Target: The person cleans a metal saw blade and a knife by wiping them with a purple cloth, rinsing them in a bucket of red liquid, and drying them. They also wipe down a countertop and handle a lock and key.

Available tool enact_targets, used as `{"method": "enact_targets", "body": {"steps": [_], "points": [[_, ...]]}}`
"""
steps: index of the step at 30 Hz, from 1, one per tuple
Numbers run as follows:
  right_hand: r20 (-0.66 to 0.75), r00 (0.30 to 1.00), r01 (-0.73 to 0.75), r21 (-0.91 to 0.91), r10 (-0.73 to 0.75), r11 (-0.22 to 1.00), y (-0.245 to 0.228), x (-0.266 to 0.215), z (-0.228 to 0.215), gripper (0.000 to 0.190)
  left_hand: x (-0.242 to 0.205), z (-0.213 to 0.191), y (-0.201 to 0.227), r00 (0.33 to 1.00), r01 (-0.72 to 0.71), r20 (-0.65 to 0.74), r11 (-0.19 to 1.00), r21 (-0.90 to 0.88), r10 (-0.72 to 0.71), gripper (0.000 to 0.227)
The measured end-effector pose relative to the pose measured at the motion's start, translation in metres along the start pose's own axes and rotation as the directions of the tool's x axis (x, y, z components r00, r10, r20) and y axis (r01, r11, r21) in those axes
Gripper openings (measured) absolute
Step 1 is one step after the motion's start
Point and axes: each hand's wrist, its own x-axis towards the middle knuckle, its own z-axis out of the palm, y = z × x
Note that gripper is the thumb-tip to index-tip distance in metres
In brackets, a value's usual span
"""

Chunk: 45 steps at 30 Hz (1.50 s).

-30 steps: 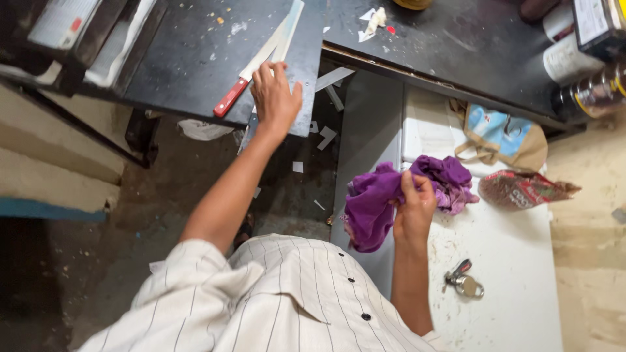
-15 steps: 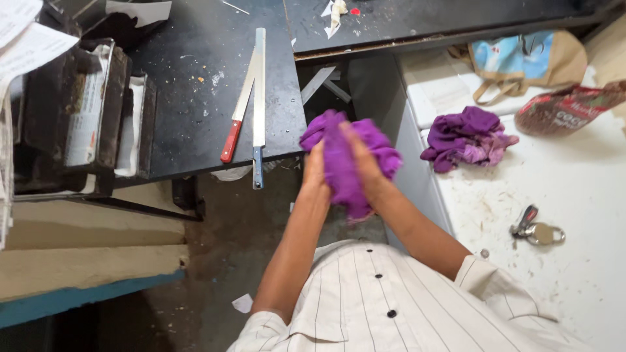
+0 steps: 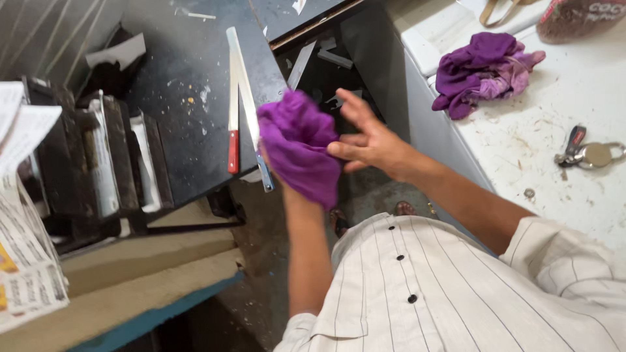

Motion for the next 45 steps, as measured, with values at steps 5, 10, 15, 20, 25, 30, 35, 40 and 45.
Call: {"method": "enact_targets", "body": {"steps": [5,10,15,20,25,30,35,40,45], "points": [[-0.288,0.912,0.359,0.219,-0.292,0.907,0.008,0.023,0.015,0.083,-0.007,0.026,-0.062,0.996,0.088,0.043,0.988,-0.128,-0.083,0.063],[-0.315,0.946,0.110,0.534,0.076,0.838,0.017,0.030,-0.004,0.035,-0.017,0.030,-0.064,0.982,0.187,-0.003,0.981,0.050,-0.187,0.061],[-0.218,0.976,0.139,0.709,0.027,0.691,0.034,0.035,-0.022,0.024,-0.042,0.055,-0.070,1.000,0.029,-0.004,0.882,0.471,-0.030,0.059],[-0.279,0.956,0.258,0.671,-0.086,0.695,0.041,0.050,-0.048,0.025,-0.060,0.080,-0.060,0.990,-0.022,0.127,0.829,0.559,-0.059,0.054],[-0.358,0.912,0.383,0.573,-0.199,0.725,0.008,0.047,-0.066,0.034,-0.077,0.066,-0.035,0.987,-0.115,0.162,0.655,0.747,-0.012,0.048],[-0.352,0.861,0.205,-0.419,-0.367,0.885,-0.020,0.023,-0.029,0.068,-0.022,0.008,-0.044,0.903,-0.352,0.243,0.284,0.892,0.355,0.040],[-0.194,0.859,0.368,-0.409,-0.474,0.835,0.018,0.008,0.027,0.050,-0.029,-0.021,-0.074,0.971,-0.133,0.234,0.700,0.702,-0.050,0.042],[-0.221,0.915,0.347,0.003,-0.338,0.938,0.047,0.045,-0.015,0.031,-0.069,0.025,-0.047,0.976,-0.061,0.065,0.025,0.998,-0.207,0.048],[-0.389,0.891,0.289,0.095,-0.232,0.953,0.021,0.071,-0.057,0.026,-0.099,0.081,-0.021,0.785,-0.597,0.596,0.054,0.801,-0.169,0.078]]}}
